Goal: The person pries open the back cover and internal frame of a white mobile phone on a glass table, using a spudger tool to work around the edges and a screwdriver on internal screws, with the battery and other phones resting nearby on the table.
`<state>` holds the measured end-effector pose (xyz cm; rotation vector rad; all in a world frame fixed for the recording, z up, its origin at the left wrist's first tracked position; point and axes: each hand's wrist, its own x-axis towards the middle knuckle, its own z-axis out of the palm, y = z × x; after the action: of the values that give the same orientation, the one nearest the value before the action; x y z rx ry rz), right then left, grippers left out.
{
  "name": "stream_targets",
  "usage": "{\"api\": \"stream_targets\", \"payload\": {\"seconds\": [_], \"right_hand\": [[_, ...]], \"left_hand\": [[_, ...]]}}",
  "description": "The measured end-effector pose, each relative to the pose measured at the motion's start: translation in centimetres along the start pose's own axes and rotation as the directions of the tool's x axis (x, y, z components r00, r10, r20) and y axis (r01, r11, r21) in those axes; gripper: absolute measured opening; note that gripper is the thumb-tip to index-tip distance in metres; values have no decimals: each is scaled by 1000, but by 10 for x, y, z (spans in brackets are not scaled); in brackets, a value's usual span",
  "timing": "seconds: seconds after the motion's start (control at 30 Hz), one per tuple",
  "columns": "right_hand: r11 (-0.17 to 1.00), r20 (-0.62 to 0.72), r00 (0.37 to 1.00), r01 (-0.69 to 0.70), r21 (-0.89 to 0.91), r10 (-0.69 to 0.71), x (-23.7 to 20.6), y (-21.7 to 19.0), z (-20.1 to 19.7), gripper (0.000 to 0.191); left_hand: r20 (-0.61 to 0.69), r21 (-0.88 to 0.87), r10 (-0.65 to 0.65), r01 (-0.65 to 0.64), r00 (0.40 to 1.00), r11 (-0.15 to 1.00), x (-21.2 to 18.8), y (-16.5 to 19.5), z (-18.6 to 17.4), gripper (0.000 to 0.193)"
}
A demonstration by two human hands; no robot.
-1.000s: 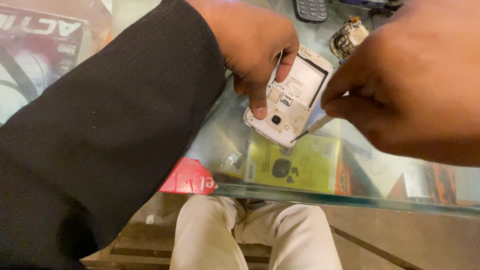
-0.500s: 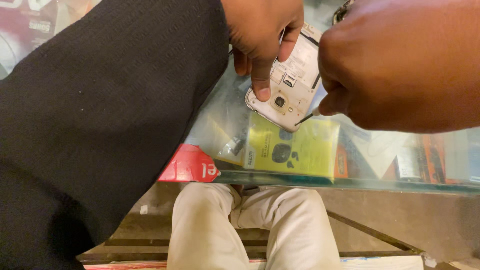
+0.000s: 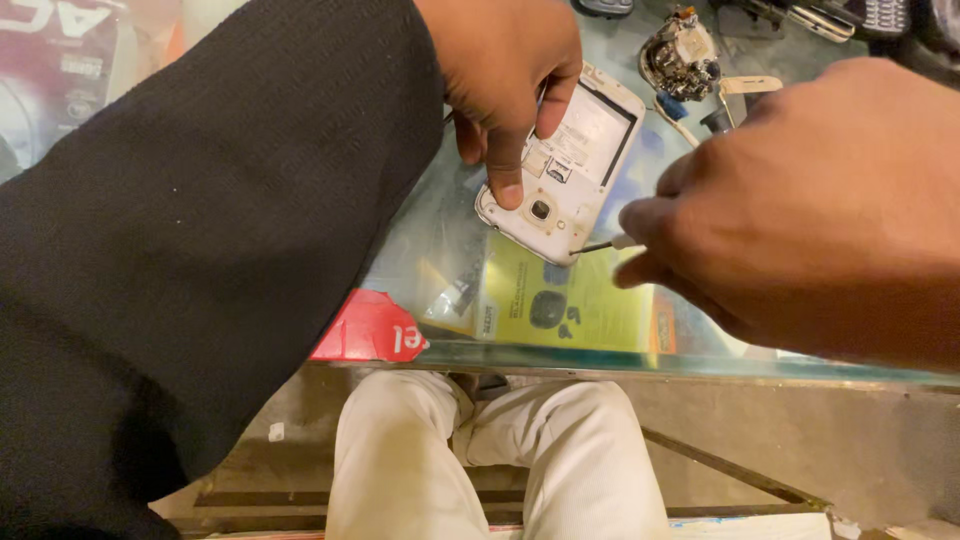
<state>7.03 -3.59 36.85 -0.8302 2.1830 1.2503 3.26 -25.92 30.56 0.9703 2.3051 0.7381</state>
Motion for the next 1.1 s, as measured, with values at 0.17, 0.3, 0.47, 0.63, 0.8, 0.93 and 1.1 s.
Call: {"api": "stream_targets", "payload": {"seconds": [0.17, 0.3, 0.47, 0.63, 0.8, 0.93, 1.1], "right_hand": [[963, 208, 970, -170, 207, 126, 4, -2, -48, 30], [980, 241, 962, -161, 113, 131, 10, -1, -54, 30], [994, 93, 993, 82, -75, -75, 9, 2, -41, 2], [771, -19, 835, 500, -394, -551, -4, 0, -33, 10], [972, -8, 984, 173, -157, -176, -6, 3, -35, 36], [995, 125, 989, -87, 43, 81, 0, 3, -48, 38], [994, 186, 977, -108, 20, 103, 4, -2, -61, 32]], "left_hand": [[6, -6, 4, -4, 1000, 1000, -3, 0, -1, 54], [13, -10, 11, -11, 1000, 1000, -4, -3, 0, 54], [17, -18, 17, -17, 1000, 1000, -1, -5, -7, 54], [26, -15, 10, -10, 1000, 1000, 29, -2, -18, 54], [31, -4, -32, 32, 999, 999, 73, -7, -23, 54], [33, -3, -59, 59, 998, 998, 94, -13, -23, 54], [51, -7, -79, 79, 996, 997, 103, -18, -21, 54]]}}
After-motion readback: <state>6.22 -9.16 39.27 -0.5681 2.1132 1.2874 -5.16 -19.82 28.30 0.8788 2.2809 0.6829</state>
